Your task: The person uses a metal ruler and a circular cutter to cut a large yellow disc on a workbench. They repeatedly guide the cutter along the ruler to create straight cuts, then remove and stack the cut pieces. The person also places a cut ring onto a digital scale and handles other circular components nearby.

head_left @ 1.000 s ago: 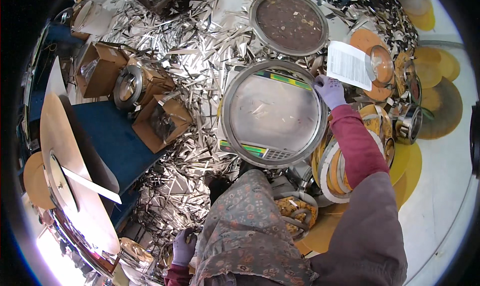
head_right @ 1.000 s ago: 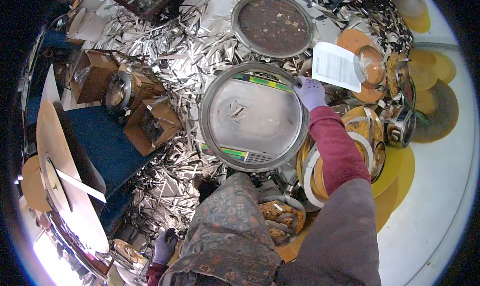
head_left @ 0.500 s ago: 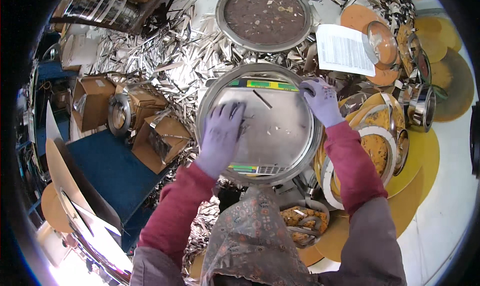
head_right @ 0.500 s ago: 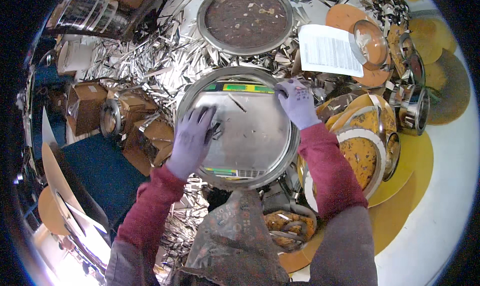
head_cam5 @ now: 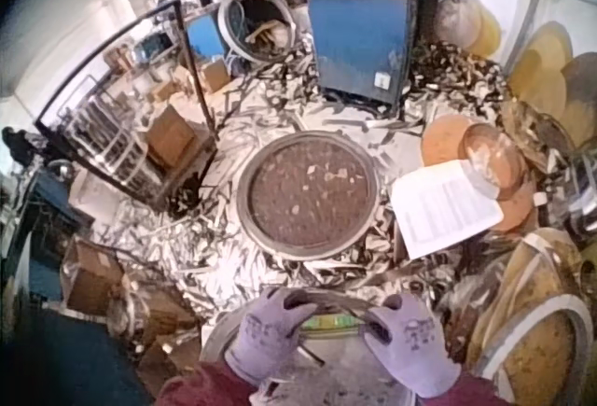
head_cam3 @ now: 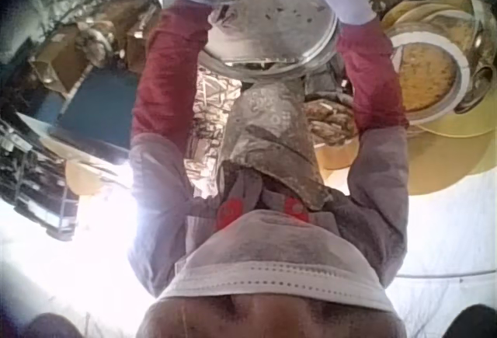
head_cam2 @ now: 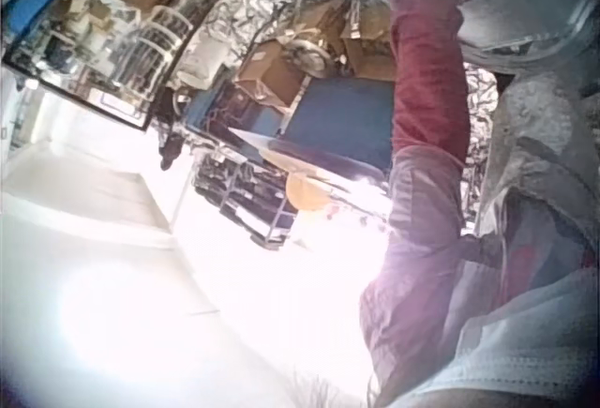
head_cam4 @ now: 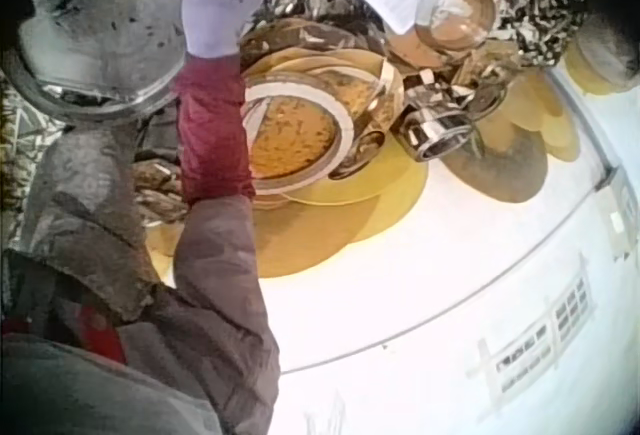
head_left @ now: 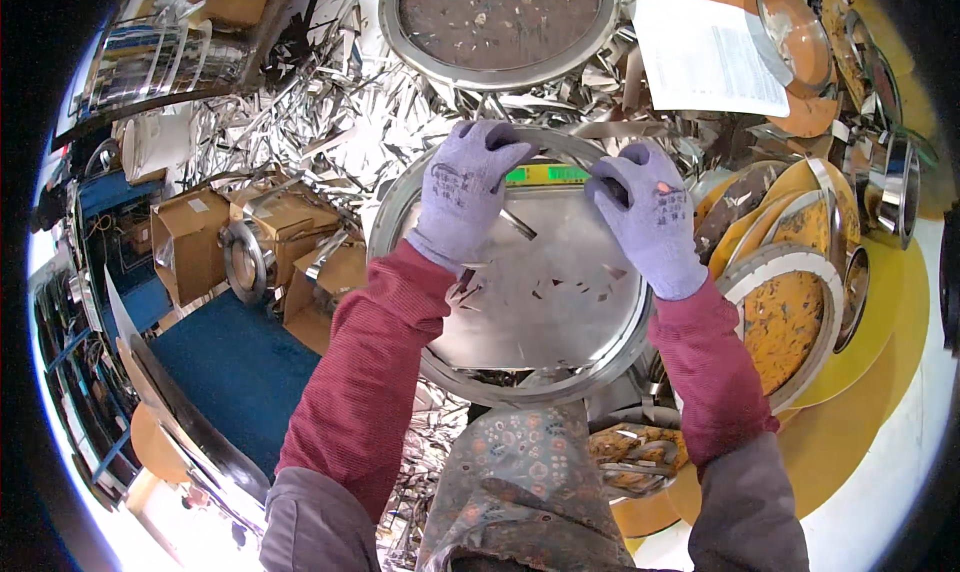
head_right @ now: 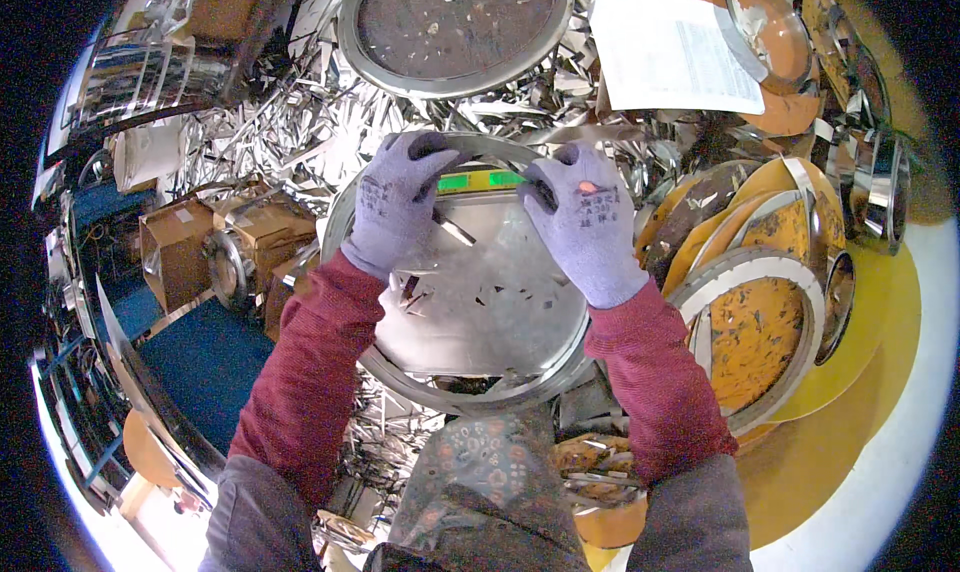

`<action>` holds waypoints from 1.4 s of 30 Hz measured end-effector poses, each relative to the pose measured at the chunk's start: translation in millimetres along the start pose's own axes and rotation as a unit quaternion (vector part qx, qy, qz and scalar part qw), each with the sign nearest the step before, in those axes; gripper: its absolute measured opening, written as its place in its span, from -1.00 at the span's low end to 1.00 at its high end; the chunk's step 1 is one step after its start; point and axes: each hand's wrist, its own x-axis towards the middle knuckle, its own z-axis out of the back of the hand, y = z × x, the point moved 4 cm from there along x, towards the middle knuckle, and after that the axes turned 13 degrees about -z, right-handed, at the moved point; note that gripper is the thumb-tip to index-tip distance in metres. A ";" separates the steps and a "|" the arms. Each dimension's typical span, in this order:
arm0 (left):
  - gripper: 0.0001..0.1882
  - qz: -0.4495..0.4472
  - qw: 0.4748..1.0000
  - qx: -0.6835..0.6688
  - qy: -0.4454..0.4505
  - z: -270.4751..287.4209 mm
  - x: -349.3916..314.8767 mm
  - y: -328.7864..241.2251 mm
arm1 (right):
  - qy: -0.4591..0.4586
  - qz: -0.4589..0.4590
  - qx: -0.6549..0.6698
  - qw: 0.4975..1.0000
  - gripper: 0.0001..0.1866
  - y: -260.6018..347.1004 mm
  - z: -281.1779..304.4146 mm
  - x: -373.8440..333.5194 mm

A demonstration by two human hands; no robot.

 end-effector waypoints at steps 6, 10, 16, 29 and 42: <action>-0.53 -0.037 0.992 0.000 0.121 4.5 8.6 2.8 | 0.021 0.008 0.038 0.999 -0.68 -4.8 -15.8 8.1; -0.51 -0.050 0.986 0.002 0.162 8.2 11.1 3.7 | 0.060 0.030 0.052 0.996 -0.70 -3.1 -13.3 12.5; -0.55 -0.049 0.984 0.001 0.169 2.3 18.4 4.8 | 0.021 0.051 -0.001 0.998 -0.76 19.4 -13.5 18.2; -0.74 0.023 0.992 -0.084 0.094 5.2 13.7 18.8 | 0.109 0.055 0.001 0.992 -0.75 5.4 -26.8 30.0; -0.71 0.054 0.992 0.019 0.112 3.1 11.1 10.2 | 0.067 0.107 -0.180 0.976 -0.87 25.3 -28.1 34.1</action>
